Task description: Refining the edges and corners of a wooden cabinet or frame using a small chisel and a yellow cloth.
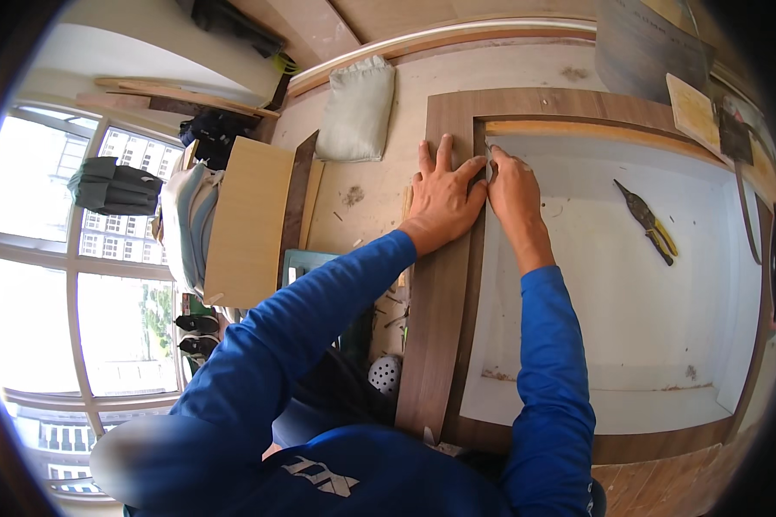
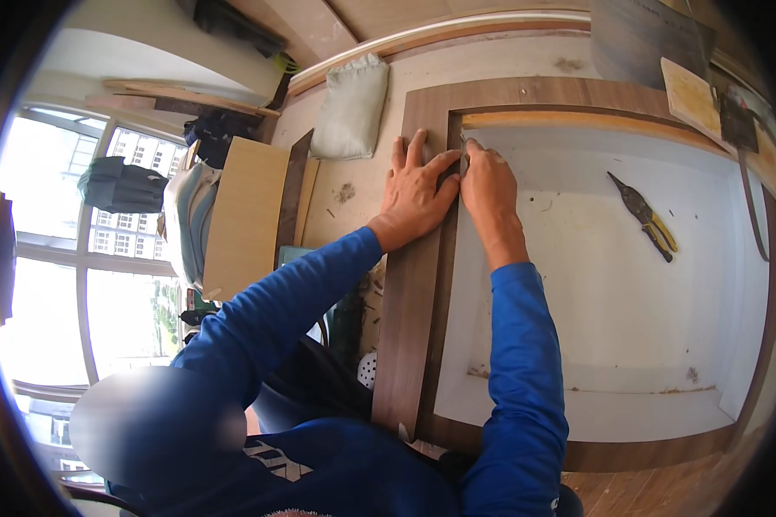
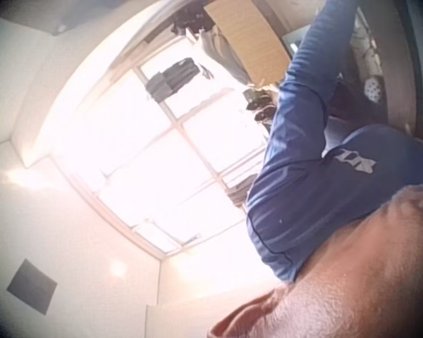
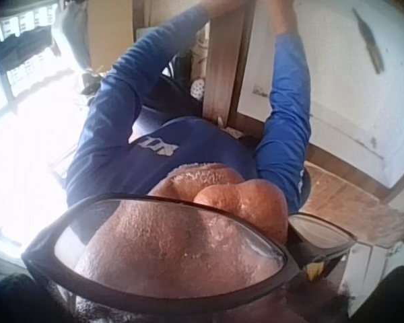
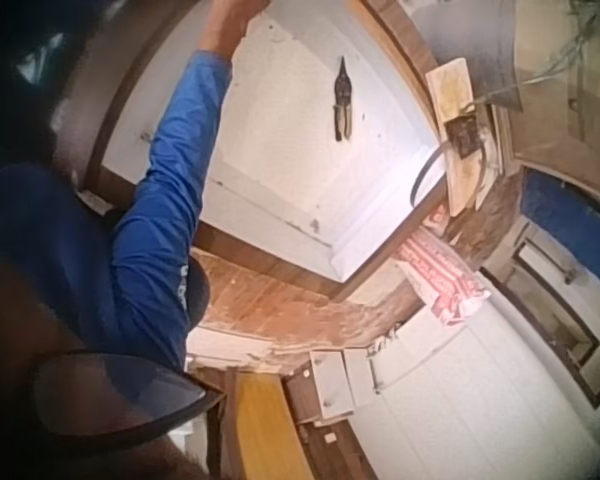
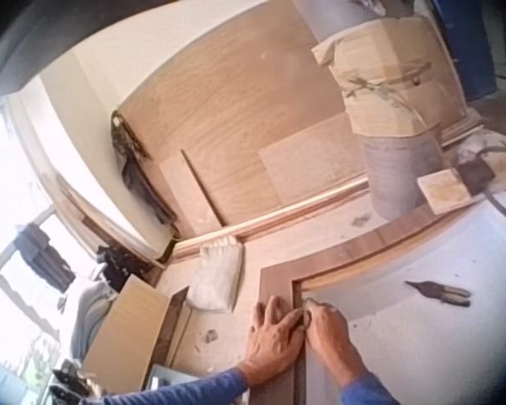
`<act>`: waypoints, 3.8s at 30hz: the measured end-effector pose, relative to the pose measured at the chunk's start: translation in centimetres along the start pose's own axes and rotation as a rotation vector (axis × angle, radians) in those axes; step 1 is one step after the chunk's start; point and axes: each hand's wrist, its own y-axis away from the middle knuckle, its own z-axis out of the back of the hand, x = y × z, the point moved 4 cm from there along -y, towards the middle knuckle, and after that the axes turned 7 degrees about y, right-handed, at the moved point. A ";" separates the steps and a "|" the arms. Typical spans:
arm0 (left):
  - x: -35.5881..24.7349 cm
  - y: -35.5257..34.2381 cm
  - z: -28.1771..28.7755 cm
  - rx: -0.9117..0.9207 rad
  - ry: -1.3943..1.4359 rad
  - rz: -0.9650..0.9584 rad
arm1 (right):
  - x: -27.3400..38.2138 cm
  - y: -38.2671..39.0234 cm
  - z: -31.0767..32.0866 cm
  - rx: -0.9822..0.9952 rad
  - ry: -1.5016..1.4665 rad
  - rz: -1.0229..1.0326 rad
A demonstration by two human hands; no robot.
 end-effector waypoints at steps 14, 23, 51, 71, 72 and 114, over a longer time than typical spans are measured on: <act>-0.2 0.1 0.3 0.038 -0.010 0.021 | -0.1 -1.1 -0.3 0.011 0.043 0.021; 0.0 0.0 0.2 0.057 -0.009 0.022 | -0.2 -1.7 -0.7 -0.007 0.047 0.027; 0.5 0.2 -0.1 -0.158 0.021 -0.080 | -3.9 -0.1 5.0 0.080 -0.184 -0.148; 1.4 -8.1 -0.7 -0.457 0.242 -0.267 | -2.8 -2.7 3.3 -0.072 0.156 0.200; 1.4 -8.1 -0.7 -0.457 0.250 -0.248 | -2.7 -2.8 3.0 -0.072 0.154 0.200; 2.2 -7.9 -0.8 -0.399 0.376 -0.223 | -1.4 -3.1 1.5 -0.138 0.246 0.171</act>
